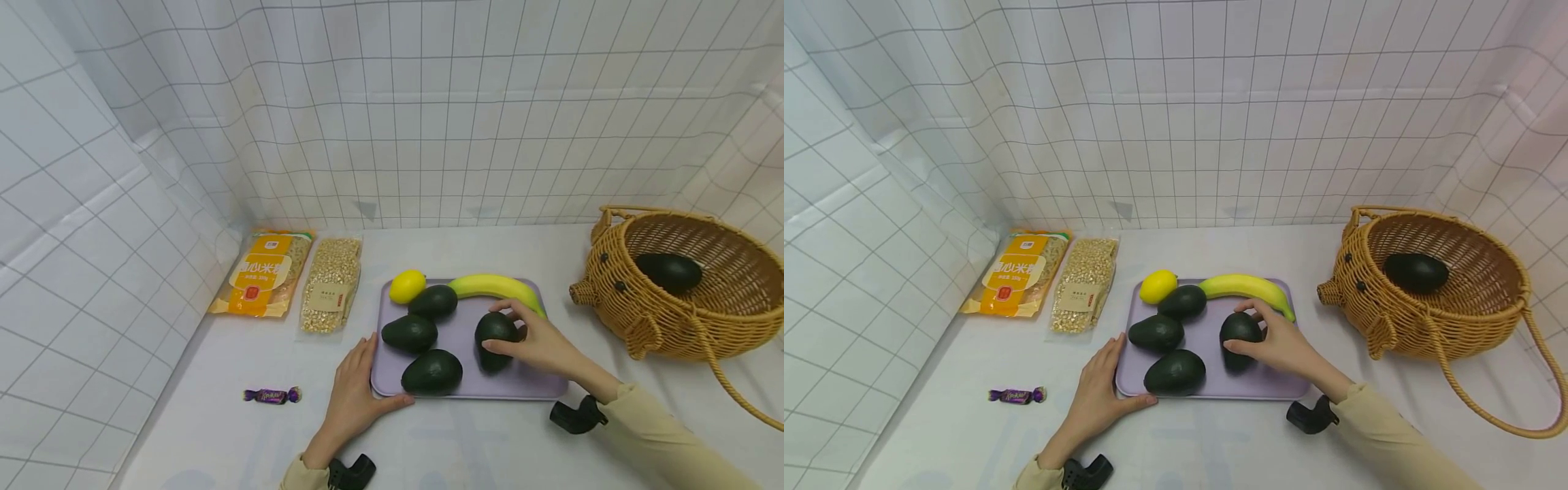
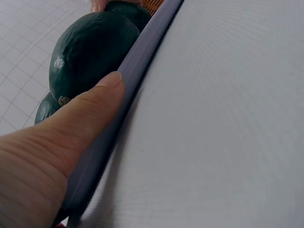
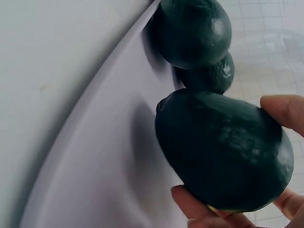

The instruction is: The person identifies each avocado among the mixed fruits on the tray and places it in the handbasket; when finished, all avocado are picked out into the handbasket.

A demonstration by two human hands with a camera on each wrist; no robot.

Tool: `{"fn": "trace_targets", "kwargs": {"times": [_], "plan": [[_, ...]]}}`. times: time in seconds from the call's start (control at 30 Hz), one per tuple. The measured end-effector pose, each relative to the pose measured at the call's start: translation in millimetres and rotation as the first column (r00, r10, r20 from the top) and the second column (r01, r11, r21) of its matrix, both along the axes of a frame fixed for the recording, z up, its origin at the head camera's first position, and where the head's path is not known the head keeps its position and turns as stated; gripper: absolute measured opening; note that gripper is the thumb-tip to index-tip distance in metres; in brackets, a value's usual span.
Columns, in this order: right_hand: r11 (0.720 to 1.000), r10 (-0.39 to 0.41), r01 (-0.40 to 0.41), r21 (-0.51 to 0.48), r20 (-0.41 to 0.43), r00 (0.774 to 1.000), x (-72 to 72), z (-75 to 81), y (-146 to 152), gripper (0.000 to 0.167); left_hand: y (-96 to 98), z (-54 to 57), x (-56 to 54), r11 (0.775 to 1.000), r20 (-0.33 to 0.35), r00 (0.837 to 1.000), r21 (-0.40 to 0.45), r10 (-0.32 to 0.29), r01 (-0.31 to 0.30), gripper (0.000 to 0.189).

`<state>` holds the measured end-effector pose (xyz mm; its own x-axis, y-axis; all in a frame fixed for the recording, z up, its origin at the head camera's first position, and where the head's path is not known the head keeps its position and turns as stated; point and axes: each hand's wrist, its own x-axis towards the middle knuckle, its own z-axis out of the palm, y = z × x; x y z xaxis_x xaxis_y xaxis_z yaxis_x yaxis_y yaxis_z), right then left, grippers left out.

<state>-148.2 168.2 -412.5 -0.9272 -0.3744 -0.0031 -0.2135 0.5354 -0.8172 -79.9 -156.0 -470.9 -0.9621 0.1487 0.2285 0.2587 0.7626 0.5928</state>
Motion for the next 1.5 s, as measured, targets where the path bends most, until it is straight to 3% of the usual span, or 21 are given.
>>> {"fn": "trace_targets", "kwargs": {"times": [0.67,0.93,1.07,1.5], "plan": [[0.999,-0.022,0.027,0.019,-0.23,0.973,6.8,48.8,31.5,0.057,0.0,1.0,0.7,1.0,0.031,1.0,0.001,0.006,-0.006,0.117],[0.997,-0.078,0.077,-0.015,-0.307,0.948,7.1,65.7,44.2,0.059,1.0,0.7,0.7,1.0,0.04,0.999,0.008,0.001,-0.001,0.119],[0.991,-0.135,0.126,-0.049,-0.3,0.944,6.7,74.7,52.5,0.06,1.4,1.1,0.6,1.0,0.035,0.999,0.008,-0.001,0.001,0.119],[0.961,-0.277,0.255,-0.11,-0.353,0.894,2.1,97.6,87.2,0.063,1.7,1.4,0.4,1.0,0.058,0.998,0.004,0.012,-0.012,0.119]]}}
